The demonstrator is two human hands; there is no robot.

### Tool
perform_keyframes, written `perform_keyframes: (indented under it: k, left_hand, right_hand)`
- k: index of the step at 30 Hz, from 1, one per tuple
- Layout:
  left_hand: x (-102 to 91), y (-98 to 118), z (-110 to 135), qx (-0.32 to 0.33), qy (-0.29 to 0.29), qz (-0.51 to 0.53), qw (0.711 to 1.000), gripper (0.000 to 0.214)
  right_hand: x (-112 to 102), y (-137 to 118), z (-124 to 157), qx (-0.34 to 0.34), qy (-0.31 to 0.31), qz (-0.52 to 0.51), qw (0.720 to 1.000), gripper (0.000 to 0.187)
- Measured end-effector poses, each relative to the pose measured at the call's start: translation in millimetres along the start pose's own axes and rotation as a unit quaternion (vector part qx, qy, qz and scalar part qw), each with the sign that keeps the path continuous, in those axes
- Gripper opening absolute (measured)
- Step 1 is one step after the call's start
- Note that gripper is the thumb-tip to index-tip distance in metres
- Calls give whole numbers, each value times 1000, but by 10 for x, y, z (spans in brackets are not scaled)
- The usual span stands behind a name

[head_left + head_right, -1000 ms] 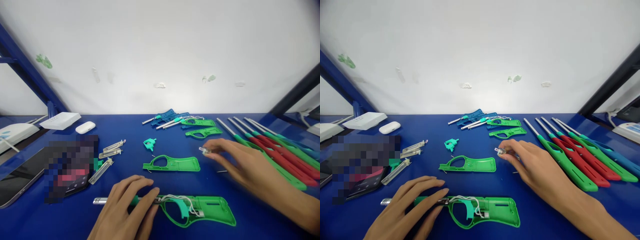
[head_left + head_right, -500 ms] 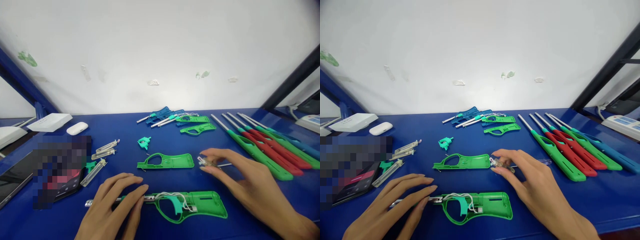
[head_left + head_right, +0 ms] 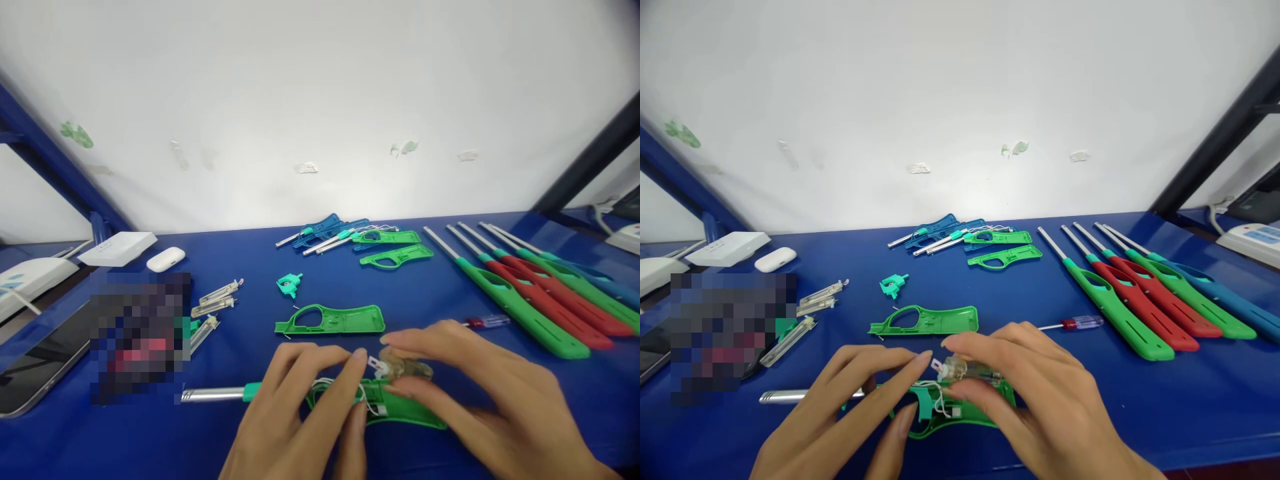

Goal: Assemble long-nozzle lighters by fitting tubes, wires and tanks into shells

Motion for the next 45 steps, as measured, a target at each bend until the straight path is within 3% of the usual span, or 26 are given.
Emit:
perform_keyframes:
  k: [2,6,12,17,21,27,32,36,42,45]
  left_hand:
    - [24,-21,-33,19,-37,28,999,39]
    - [1,-67,-35,-4,-42,74,996,42]
    - [-38,-106,-1,1,-41,-19,999,38]
    - [8,-177,28,41,-110,-52,992,33]
    - [-9,-235,25,51,-163,-77,982,41]
    - [65,-140,-122,82,-212,-110,968,43]
    - [154,-19,-313,137,-250,-182,941,42]
    - [132,18,-461,149,-239,-222,933,38]
    - [230,32,-387,139,-265,-197,934,37]
    - [302,38,-365,135,-301,-226,917,32]
  right_hand:
    - [2,-3,-6,-4,7,-1,1000,16]
    - [27,-12,-27,1,7,-2,1000,17]
    - [-39,41,100,15,-17,14,1000,18]
    - [-115,140,221,28,-69,2,997,26]
    - [-108,151,232,33,-74,-21,996,19]
    - [-52,163,251,72,-55,-69,993,12]
    - [-44,185,266,91,-59,-66,992,27]
    - [-42,179,253,78,-72,-79,991,30]
    - [-41,210,281,87,-41,-53,994,20]
    - [-37,205,288,87,-33,-49,994,26]
Point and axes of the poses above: each hand's wrist, its own z-axis away from the middle knuckle, its own x-axis out of the palm, y = z × x, the point moved 4 cm from there along -z, towards the middle knuckle, and after that the axes turned 12 degrees about -x, right-handed, at the moved point
